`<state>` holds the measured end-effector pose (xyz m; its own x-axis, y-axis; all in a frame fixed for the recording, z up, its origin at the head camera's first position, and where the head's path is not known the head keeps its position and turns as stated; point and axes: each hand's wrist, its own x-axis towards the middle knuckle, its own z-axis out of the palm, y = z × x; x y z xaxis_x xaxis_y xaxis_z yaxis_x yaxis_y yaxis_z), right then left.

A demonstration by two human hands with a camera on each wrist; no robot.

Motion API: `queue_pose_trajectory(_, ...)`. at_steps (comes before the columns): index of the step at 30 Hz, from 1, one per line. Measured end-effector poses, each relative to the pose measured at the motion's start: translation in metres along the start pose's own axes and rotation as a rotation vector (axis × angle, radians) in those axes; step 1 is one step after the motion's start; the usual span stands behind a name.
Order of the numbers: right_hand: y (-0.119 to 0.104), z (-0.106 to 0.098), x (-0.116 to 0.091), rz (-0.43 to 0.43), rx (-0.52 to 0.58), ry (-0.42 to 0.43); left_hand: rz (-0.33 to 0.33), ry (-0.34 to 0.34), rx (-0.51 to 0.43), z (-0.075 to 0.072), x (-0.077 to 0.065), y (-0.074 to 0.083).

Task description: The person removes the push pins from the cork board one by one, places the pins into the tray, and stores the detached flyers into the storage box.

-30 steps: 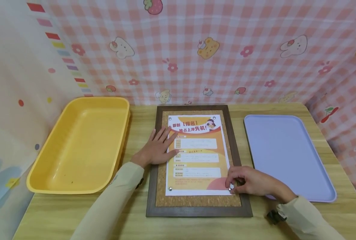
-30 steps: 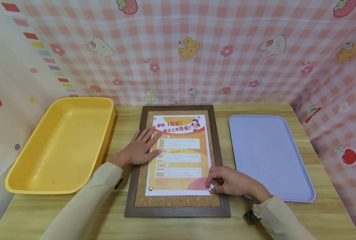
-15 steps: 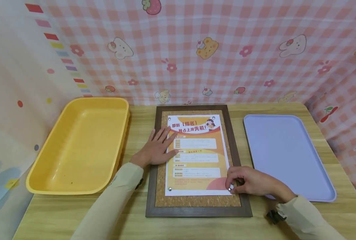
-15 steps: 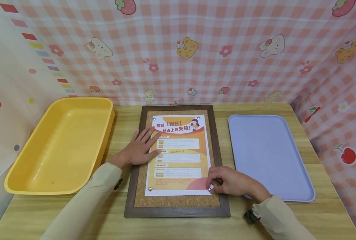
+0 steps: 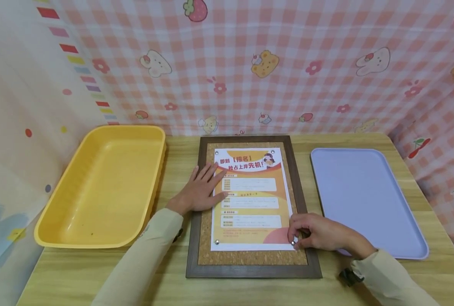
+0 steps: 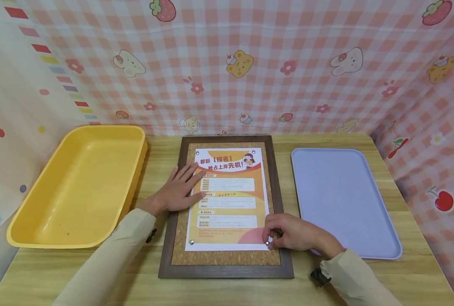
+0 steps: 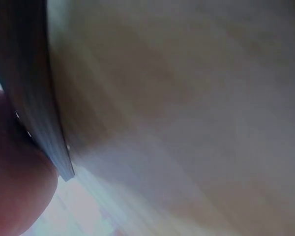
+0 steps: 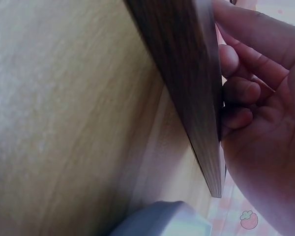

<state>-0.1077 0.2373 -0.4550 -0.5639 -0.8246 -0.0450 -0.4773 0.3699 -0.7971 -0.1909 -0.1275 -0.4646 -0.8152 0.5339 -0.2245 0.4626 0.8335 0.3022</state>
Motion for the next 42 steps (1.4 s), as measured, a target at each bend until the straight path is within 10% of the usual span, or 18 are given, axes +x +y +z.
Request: queue_pose_trajectory(42,-0.0008,-0.0029,0.0021,-0.023,0.008,-0.048,-0.001,-0.013,0.001,-0.0025,0.0057,-0.0022)
